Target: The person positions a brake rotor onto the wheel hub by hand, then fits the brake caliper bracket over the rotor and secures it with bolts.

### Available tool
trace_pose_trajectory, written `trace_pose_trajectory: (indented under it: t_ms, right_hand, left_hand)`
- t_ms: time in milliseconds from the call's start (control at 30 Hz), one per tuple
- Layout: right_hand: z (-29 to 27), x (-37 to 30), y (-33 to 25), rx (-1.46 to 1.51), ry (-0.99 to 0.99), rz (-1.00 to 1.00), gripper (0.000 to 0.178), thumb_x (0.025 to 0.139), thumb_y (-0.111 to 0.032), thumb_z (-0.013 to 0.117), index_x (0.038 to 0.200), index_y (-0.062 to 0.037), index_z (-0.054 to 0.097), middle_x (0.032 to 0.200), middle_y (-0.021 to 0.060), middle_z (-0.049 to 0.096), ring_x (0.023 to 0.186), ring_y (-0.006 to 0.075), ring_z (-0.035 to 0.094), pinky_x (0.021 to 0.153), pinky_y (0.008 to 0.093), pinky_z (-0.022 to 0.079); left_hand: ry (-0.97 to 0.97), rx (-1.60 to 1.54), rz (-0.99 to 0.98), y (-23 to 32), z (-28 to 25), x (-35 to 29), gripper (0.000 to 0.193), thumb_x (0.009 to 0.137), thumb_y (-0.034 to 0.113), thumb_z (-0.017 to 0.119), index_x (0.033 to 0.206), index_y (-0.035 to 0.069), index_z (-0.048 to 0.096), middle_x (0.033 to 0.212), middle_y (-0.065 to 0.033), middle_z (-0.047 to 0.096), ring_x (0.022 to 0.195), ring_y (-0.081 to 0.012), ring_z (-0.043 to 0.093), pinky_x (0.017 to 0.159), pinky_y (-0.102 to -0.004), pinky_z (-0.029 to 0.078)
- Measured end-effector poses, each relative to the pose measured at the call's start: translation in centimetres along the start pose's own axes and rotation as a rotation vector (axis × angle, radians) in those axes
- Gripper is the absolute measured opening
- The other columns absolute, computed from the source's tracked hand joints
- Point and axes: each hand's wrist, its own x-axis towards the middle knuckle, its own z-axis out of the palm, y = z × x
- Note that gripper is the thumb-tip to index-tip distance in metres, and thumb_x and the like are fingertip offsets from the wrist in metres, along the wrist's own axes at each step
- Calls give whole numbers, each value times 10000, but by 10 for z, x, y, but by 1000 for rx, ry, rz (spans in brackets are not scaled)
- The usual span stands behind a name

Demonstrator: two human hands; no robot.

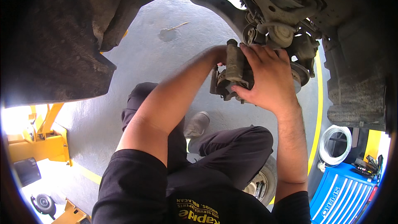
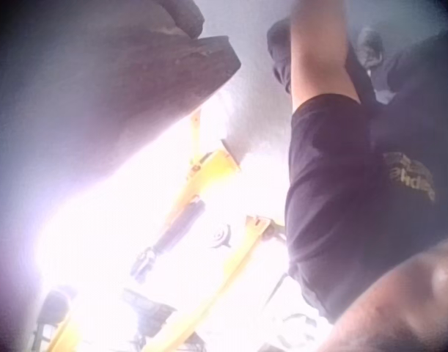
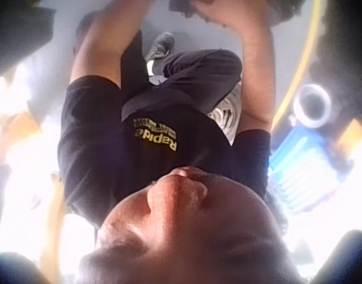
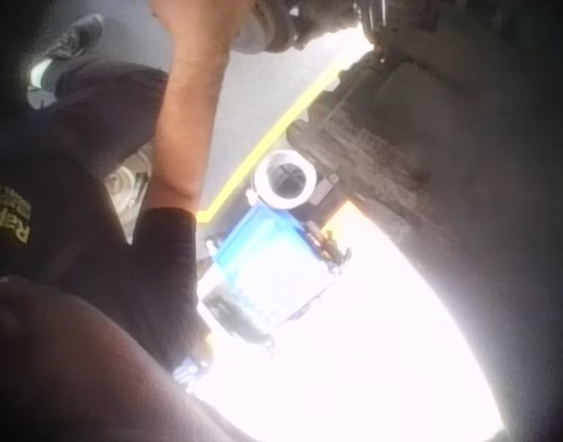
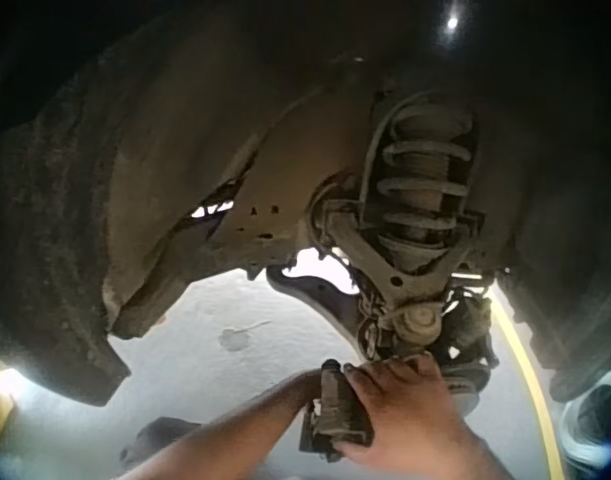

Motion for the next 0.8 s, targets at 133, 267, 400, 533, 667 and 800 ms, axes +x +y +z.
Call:
trace_pose_trajectory:
  t_ms: [133,267,400,533,667,800]
  right_hand:
    - [0,1,-2,6,10,-2,839,611,-401,870,1323,-63,580,1217,86,632,1149,238,590,1008,435,377]
    - [-5,3,-4,42,-28,10,871,581,-351,889,1333,-56,561,1260,108,618,1171,268,578,1016,441,370]
    - [-2,3,-5,21,12,-12,831,613,-382,879,1319,-61,582,1208,90,623,1129,231,590,976,437,376]
    - [-4,3,-5,15,-2,-7,837,618,-393,879,1324,-59,577,1225,94,616,1156,231,583,1007,447,365]
    - [-3,2,-5,3,-18,-1,848,627,-399,876,1338,-59,564,1252,98,611,1181,235,577,1039,455,353]
    - [-3,2,-6,-35,-40,7,848,633,-390,873,1346,-61,553,1271,101,606,1189,245,574,1049,462,348]
  left_hand:
    - [12,-39,62,9,7,-5,269,847,390,670,737,164,572,612,55,481,501,-84,386,449,-258,332]
    - [23,-30,22,-1,5,-1,271,845,390,675,735,163,576,613,55,484,501,-83,389,449,-252,332]
    - [25,-13,-80,-20,-6,1,273,843,391,681,733,163,579,614,54,487,501,-82,392,450,-245,333]
    - [19,-12,-139,-23,-13,-1,274,840,392,686,732,162,582,615,54,490,500,-81,395,451,-239,333]
    - [14,159,-81,-15,-16,-3,286,827,402,707,723,165,586,608,55,489,497,-80,399,453,-232,335]
    - [22,74,55,1,3,-1,273,835,393,698,726,167,588,613,55,495,501,-82,405,456,-239,334]
